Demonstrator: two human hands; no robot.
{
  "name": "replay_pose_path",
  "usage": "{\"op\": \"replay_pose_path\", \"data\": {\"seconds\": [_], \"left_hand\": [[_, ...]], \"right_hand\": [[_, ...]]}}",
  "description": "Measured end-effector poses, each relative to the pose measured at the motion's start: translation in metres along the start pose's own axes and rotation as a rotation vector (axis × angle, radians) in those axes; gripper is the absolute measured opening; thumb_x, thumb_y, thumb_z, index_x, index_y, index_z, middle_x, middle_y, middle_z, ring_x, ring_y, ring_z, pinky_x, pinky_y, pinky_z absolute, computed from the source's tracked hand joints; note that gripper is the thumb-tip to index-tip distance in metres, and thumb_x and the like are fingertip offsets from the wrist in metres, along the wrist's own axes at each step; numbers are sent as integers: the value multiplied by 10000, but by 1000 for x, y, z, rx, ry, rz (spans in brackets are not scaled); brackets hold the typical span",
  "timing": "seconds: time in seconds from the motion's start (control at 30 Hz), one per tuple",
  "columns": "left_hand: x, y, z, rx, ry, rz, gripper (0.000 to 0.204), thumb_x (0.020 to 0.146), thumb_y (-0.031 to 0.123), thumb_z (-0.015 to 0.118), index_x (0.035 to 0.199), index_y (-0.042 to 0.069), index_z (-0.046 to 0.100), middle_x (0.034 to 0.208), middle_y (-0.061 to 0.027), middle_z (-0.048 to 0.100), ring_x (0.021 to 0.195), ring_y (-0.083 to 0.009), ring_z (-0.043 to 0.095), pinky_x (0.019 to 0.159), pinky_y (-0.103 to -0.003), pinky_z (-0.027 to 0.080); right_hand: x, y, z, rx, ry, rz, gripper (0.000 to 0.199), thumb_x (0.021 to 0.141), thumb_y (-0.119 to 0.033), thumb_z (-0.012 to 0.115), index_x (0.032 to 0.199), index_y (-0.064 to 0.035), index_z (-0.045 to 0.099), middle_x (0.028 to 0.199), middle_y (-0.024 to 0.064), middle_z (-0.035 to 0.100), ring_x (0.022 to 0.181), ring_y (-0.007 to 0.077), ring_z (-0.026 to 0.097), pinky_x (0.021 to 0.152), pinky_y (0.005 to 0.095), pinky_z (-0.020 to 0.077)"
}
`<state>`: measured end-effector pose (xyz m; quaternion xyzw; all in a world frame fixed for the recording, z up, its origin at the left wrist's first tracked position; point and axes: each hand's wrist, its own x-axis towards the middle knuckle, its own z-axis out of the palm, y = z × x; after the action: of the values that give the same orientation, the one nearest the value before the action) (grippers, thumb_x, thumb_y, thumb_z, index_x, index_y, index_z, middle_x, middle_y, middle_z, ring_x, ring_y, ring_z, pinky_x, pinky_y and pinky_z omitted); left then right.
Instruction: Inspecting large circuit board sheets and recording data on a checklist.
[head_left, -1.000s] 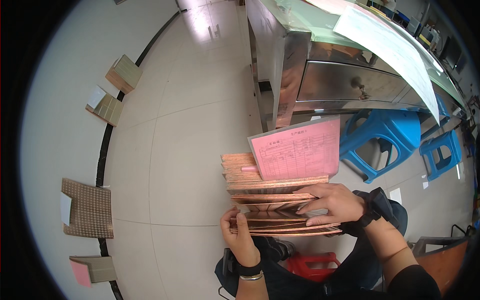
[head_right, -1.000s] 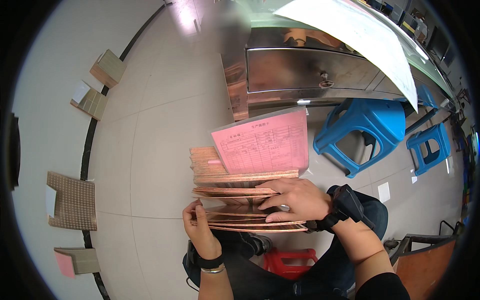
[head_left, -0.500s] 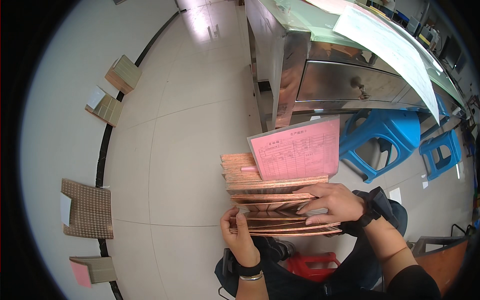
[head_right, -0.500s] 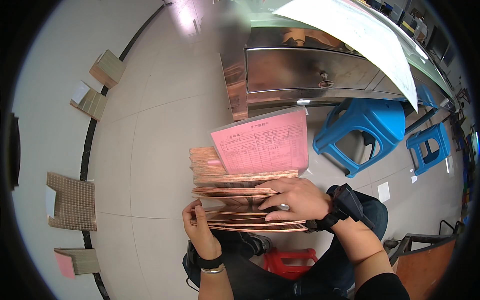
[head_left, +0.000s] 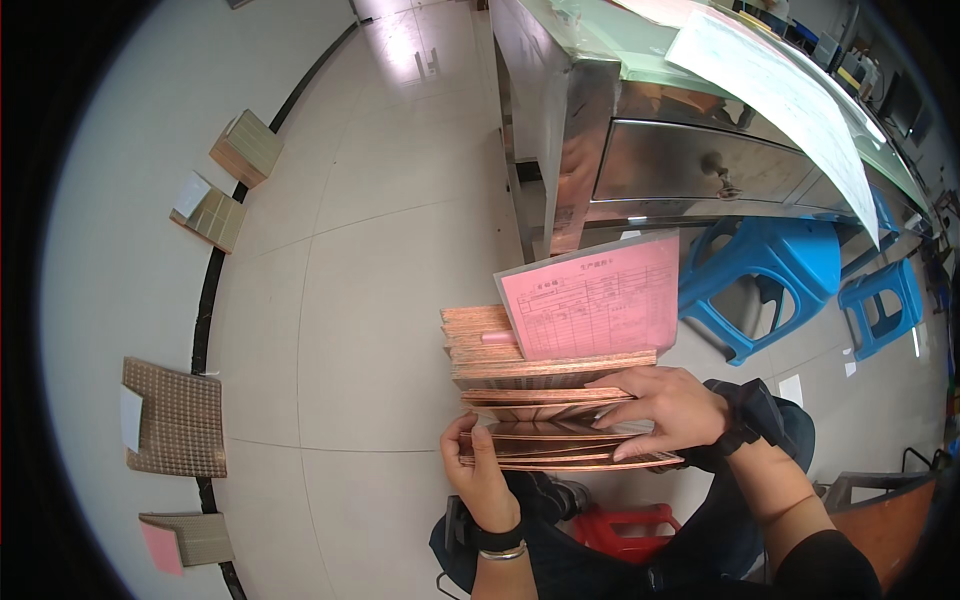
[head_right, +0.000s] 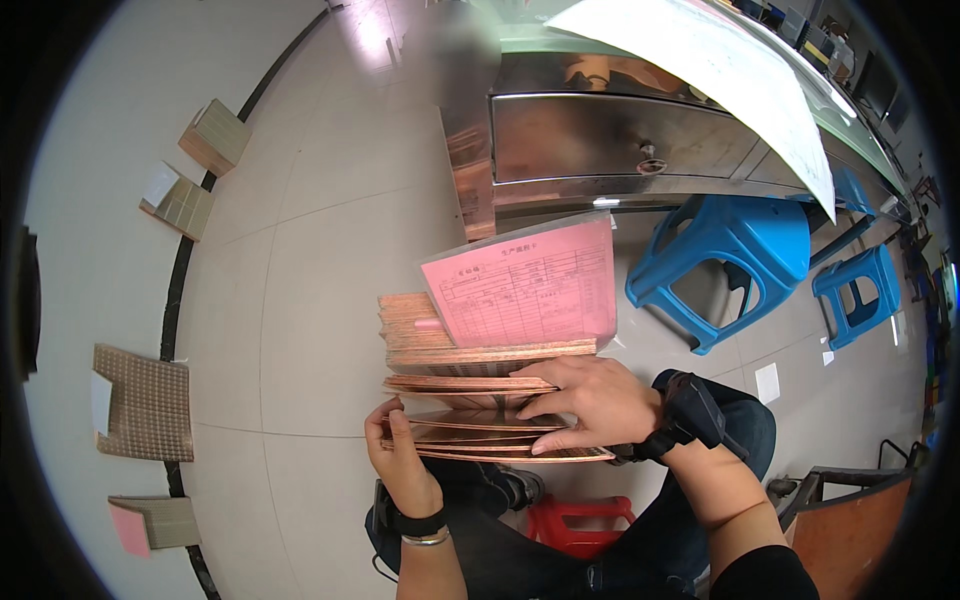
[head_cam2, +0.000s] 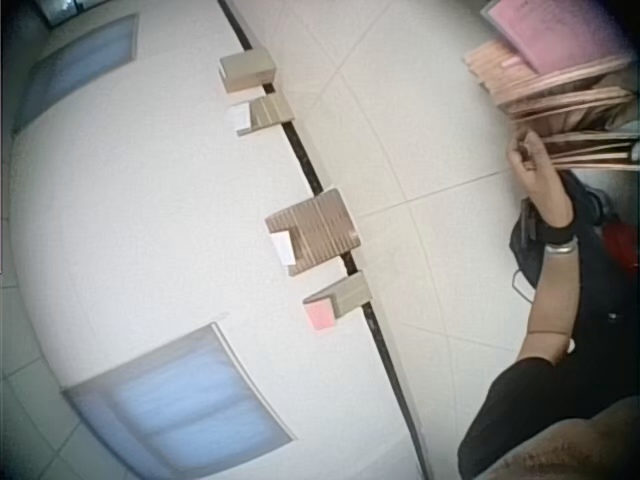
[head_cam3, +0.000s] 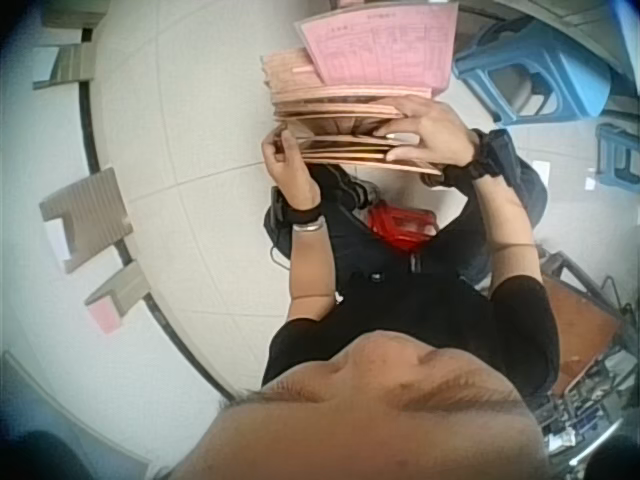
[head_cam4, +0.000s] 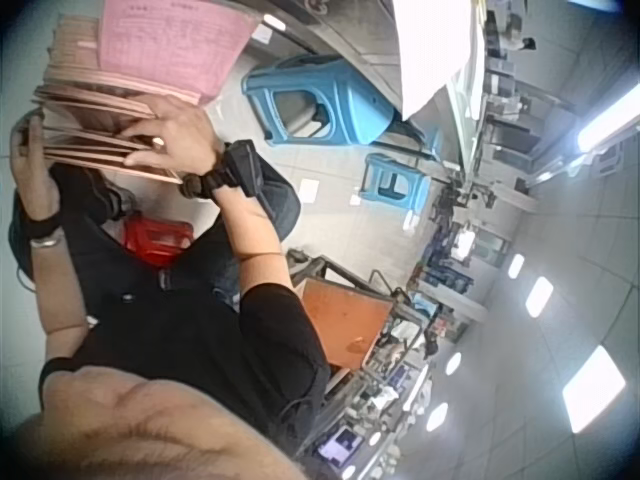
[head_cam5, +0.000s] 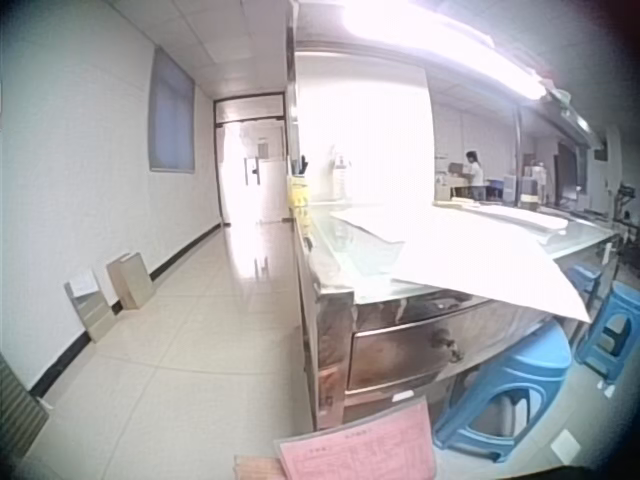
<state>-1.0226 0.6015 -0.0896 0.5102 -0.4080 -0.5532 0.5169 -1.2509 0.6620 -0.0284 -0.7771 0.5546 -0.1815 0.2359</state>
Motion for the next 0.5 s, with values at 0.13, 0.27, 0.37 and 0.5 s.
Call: {"op": "replay_pose_path", "data": {"seconds": [0.13,0.27,0.37,0.5], "left_hand": [[1,-1,0,-14,6,13,227,908,137,564,1084,4,513,988,-24,523,858,-90,461,790,-230,381],[0,1,1,11,2,4,218,934,186,525,1049,1,532,1023,-52,551,937,-130,477,867,-275,363],[-1,2,1,13,3,4,217,934,185,525,1050,2,532,1021,-51,550,935,-129,475,863,-273,363],[-1,2,1,8,2,3,222,935,188,525,1054,1,528,1036,-59,552,962,-138,478,882,-281,361]], "right_hand": [[0,1,3,-2,16,-4,379,754,-468,655,977,-163,687,1187,75,538,1056,264,545,851,376,467],[0,1,2,4,15,-11,366,762,-461,649,976,-166,686,1193,67,536,1060,261,542,858,378,466],[1,1,2,10,10,-2,359,768,-455,647,974,-164,687,1194,61,539,1064,261,541,869,375,461],[1,1,2,25,16,-1,358,768,-452,646,966,-157,688,1197,57,545,1077,257,538,880,371,456]]}}
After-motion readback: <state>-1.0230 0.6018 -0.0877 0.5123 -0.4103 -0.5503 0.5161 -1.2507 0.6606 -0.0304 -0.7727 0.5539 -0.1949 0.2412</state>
